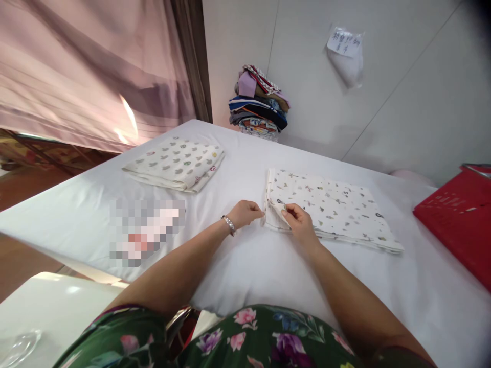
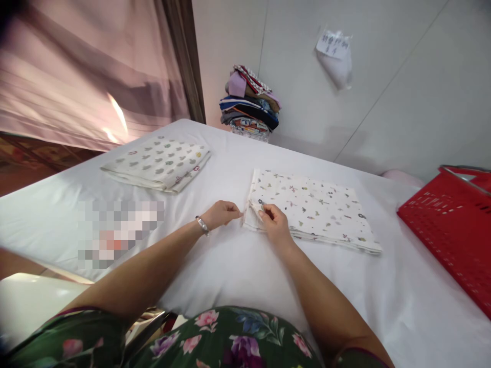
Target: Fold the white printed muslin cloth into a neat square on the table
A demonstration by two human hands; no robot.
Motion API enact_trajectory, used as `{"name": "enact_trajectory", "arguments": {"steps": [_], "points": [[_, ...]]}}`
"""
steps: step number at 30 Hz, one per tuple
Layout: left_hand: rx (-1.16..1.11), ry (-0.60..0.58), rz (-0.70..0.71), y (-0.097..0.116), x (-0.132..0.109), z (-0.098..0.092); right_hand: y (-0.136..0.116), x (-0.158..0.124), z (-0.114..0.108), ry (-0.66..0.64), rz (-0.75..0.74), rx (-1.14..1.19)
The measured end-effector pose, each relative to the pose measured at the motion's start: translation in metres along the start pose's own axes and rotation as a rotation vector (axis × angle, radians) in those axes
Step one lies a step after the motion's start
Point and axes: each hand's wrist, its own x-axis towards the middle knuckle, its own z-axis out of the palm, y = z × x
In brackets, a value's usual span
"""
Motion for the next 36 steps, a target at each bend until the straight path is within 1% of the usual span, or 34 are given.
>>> {"name": "enact_trajectory", "arguments": {"steps": [2, 3, 7, 9, 11, 14, 16, 18, 22, 25, 28, 30, 32, 34, 36], "points": [[0.060, -0.037, 0.002, -0.003, 0.000, 0.005, -0.003, -0.003, 0.002, -0.009, -0.050, -0.038], [0.091, -0.031, 0.008, -0.004, 0.000, 0.009, -0.004, -0.004, 0.003, -0.007, -0.079, -0.063], [0.260, 0.080, 0.063, -0.006, -0.001, 0.025, -0.004, -0.007, 0.005, -0.013, -0.194, -0.148], [0.337, 0.108, 0.082, -0.007, -0.001, 0.029, -0.004, -0.008, 0.006, -0.017, -0.229, -0.170], [0.342, 0.112, 0.092, -0.007, 0.000, 0.030, -0.004, -0.009, 0.006, 0.004, -0.255, -0.192], [0.209, 0.108, 0.098, -0.006, -0.001, 0.028, -0.004, -0.010, 0.007, 0.074, -0.298, -0.237], [0.087, 0.108, 0.091, -0.002, -0.003, 0.026, -0.003, -0.011, 0.008, 0.091, -0.333, -0.280], [-0.079, 0.067, 0.045, 0.002, -0.005, 0.024, -0.001, -0.011, 0.009, 0.044, -0.373, -0.341], [-0.444, -0.101, -0.098, 0.007, -0.008, 0.024, 0.002, -0.011, 0.010, -0.107, -0.427, -0.462], [-0.550, -0.144, -0.131, 0.006, -0.007, 0.025, 0.001, -0.011, 0.007, -0.161, -0.431, -0.466], [-0.594, -0.180, -0.118, 0.004, -0.006, 0.026, -0.001, -0.010, 0.003, -0.232, -0.440, -0.437], [-0.603, -0.202, -0.085, 0.004, -0.005, 0.026, -0.001, -0.008, 0.001, -0.232, -0.419, -0.388], [-0.577, -0.188, -0.042, 0.003, -0.003, 0.024, -0.001, -0.005, 0.000, -0.147, -0.321, -0.288], [-0.451, -0.098, -0.002, 0.002, -0.002, 0.020, 0.001, -0.002, -0.001, -0.014, -0.168, -0.151], [-0.224, 0.035, 0.031, 0.001, -0.001, 0.015, 0.002, 0.000, -0.003, 0.085, -0.050, -0.032]]}}
